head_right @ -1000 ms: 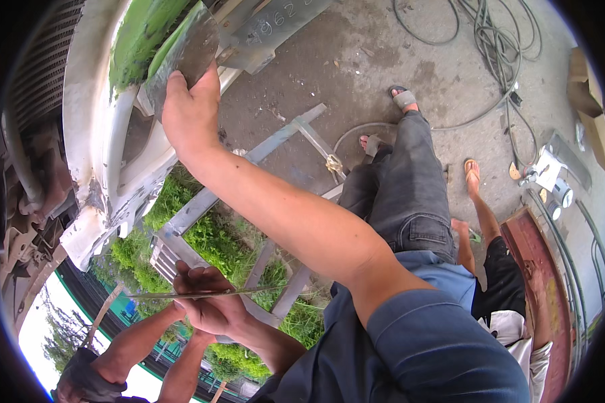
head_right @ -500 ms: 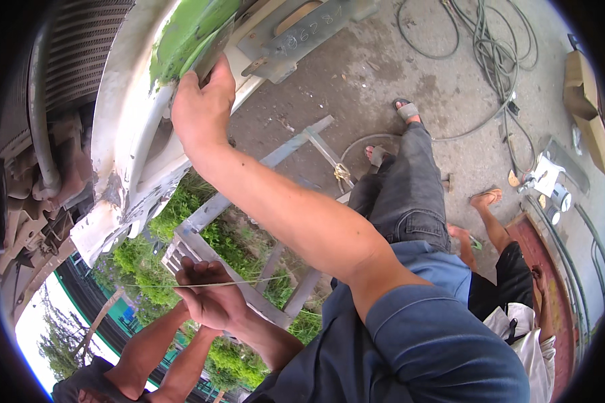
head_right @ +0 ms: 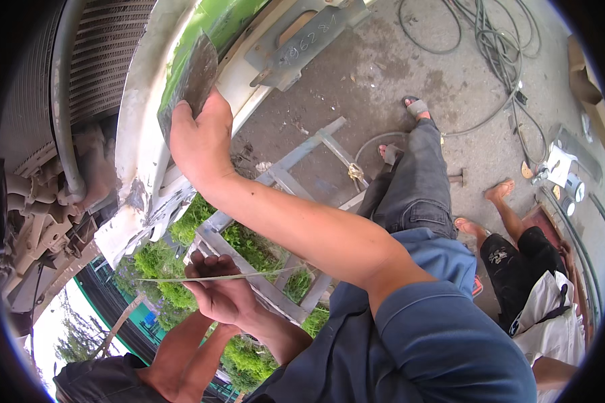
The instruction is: The person applies green body filler to a damaged vehicle part using metal spreaders, smoothing it over the surface and then scraping off excess.
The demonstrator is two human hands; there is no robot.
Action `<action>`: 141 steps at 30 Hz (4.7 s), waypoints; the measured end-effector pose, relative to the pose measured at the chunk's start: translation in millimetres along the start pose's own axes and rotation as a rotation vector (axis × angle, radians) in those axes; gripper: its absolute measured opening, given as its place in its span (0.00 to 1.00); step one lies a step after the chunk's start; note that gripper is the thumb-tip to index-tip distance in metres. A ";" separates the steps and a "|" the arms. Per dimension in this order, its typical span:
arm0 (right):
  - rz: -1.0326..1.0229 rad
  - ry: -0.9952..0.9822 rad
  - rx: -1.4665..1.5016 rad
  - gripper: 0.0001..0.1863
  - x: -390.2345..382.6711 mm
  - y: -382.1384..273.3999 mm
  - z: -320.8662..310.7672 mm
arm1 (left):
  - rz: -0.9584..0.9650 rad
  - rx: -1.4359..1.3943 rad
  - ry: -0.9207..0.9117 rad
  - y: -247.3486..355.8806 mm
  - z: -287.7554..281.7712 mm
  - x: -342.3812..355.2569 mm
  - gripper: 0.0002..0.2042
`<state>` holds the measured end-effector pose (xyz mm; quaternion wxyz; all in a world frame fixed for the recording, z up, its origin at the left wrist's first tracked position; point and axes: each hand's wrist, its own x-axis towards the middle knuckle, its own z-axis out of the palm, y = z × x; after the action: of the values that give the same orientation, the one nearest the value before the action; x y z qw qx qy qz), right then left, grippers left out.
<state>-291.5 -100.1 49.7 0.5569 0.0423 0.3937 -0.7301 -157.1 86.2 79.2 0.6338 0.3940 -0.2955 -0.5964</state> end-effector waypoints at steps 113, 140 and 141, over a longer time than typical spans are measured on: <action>0.304 -0.320 -0.182 0.16 70.9 -26.6 -133.9 | 0.246 -0.110 0.535 8.2 -8.5 -23.0 0.18; 0.129 -0.149 -0.011 0.14 -15.7 -11.9 -64.4 | 0.207 -0.068 0.474 9.5 -10.5 -45.0 0.18; 0.108 -0.172 0.001 0.13 -17.6 -8.7 -71.8 | 0.201 -0.067 0.479 8.6 -10.3 -44.3 0.18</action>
<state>-319.3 -41.2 13.8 0.6270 0.0009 0.3414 -0.7002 -148.9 131.4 85.5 0.7544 0.4713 -0.1548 -0.4298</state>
